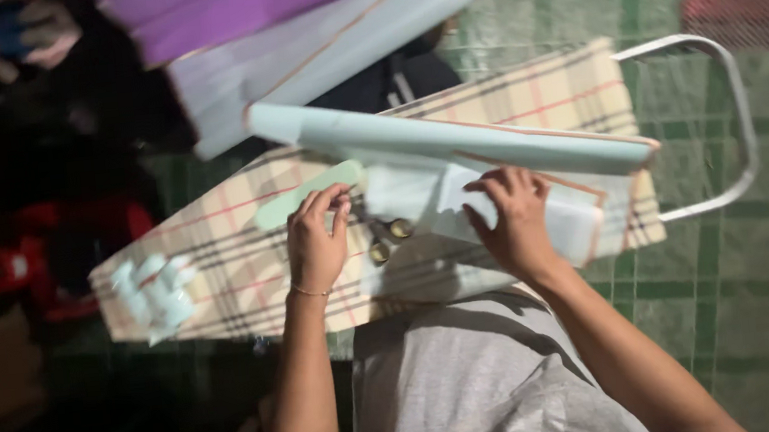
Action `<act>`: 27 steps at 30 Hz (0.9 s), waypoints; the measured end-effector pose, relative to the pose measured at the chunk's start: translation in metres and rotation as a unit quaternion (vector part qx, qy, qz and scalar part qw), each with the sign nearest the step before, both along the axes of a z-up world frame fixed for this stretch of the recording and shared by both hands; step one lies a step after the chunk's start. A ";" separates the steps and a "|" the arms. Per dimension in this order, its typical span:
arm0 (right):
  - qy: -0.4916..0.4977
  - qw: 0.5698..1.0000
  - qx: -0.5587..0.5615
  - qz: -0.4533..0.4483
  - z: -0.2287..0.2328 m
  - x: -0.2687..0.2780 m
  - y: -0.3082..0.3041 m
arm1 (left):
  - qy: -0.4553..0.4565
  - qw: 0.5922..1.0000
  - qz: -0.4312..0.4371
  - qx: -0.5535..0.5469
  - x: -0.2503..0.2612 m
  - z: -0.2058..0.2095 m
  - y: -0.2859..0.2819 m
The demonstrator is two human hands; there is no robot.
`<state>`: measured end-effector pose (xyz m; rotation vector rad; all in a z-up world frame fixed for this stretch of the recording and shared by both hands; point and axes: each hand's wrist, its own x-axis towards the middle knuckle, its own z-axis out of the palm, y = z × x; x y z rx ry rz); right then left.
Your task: The person repeatedly cuts small pieces of clear tape and applies them to the edges of a light blue fabric piece laid on a plaid ironing board. They smooth each piece down and continue the process along the fabric's perimeter.
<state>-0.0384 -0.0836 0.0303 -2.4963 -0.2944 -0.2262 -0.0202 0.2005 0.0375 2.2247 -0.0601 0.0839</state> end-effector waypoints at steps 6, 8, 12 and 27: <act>0.026 0.991 -0.013 0.128 -0.008 0.006 0.079 | -0.019 0.995 0.089 0.033 -0.047 -0.014 0.044; 0.024 0.987 -0.030 0.154 -0.014 0.007 0.098 | -0.003 0.995 0.093 0.039 -0.059 -0.019 0.051; 0.020 0.979 -0.061 0.191 -0.028 0.004 0.126 | 0.041 0.994 0.048 0.087 -0.073 -0.031 0.050; 0.028 0.988 0.001 0.150 -0.035 -0.003 0.125 | -0.071 0.992 0.099 0.024 -0.082 -0.028 0.024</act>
